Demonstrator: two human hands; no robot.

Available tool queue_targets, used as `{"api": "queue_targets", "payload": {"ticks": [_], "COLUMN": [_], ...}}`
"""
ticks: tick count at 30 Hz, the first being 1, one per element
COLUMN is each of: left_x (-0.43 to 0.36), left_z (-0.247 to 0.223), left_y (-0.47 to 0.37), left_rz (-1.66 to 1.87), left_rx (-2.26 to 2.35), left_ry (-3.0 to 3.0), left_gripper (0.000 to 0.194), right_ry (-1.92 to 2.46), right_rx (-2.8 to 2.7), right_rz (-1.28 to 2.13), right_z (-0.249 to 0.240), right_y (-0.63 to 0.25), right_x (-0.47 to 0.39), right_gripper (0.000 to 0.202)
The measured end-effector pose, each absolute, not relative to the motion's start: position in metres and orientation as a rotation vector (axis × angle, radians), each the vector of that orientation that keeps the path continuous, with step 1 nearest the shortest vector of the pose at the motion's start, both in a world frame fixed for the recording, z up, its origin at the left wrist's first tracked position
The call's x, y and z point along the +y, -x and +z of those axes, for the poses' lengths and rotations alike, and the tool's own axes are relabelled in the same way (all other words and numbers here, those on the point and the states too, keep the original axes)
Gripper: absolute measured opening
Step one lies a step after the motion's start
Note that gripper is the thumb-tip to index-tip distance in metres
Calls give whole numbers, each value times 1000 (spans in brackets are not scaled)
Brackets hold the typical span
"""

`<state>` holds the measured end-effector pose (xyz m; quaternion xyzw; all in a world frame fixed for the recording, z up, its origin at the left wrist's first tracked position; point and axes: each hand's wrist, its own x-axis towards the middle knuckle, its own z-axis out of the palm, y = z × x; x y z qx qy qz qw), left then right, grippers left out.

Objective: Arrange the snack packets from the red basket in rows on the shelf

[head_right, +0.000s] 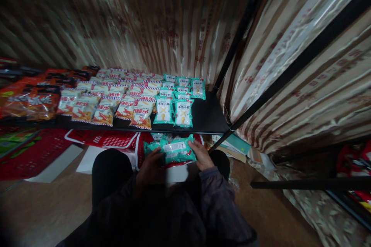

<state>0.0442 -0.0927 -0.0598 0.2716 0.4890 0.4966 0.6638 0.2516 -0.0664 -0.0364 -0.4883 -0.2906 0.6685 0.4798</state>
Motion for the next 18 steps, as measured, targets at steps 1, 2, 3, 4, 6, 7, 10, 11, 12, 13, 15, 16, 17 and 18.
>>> {"api": "queue_targets", "payload": {"ticks": [1, 2, 3, 4, 6, 7, 10, 11, 12, 13, 15, 16, 17, 18], "left_x": [-94, -95, -95, -95, -94, -93, -93, -93, -93, -93, -93, -94, -94, -94], "left_z": [-58, -56, -53, -50, -44, -40, -30, -27, -25, -24, -26, -29, -32, -35], "left_y": [-41, -39, -37, -35, -35, -35, -39, -41, -42, -44, -47, -48, -48, -48], "left_rz": [1065, 1003, 948, 915, 882, 881, 891, 890, 895, 903, 932, 953, 966, 972], "left_rx": [1021, 930, 846, 789, 729, 720, 739, 760, 786, 815, 876, 904, 929, 953], "left_ry": [-564, -500, -441, -408, -374, -367, -412, -442, -472, -500, -558, -599, -651, -710], "left_gripper": [33, 31, 30, 30, 32, 32, 34, 37, 40, 44, 49, 51, 53, 54], "right_ry": [1216, 1234, 1241, 1239, 1225, 1221, 1229, 1237, 1244, 1247, 1239, 1230, 1223, 1222], "right_rx": [-730, -759, -794, -830, -897, -926, -991, -1010, -1030, -1055, -1116, -1147, -1173, -1191], "right_rz": [1625, 1614, 1609, 1612, 1637, 1653, 1675, 1673, 1665, 1652, 1618, 1597, 1575, 1554], "right_z": [-33, -29, -25, -20, -11, -7, 0, 1, 1, 1, 0, 0, -1, -1], "right_y": [-255, -258, -260, -262, -263, -263, -262, -263, -263, -263, -264, -265, -265, -265], "right_x": [-63, -59, -56, -52, -46, -43, -35, -33, -31, -29, -25, -24, -22, -21], "right_gripper": [43, 42, 41, 41, 40, 40, 39, 38, 38, 37, 38, 39, 40, 41]}}
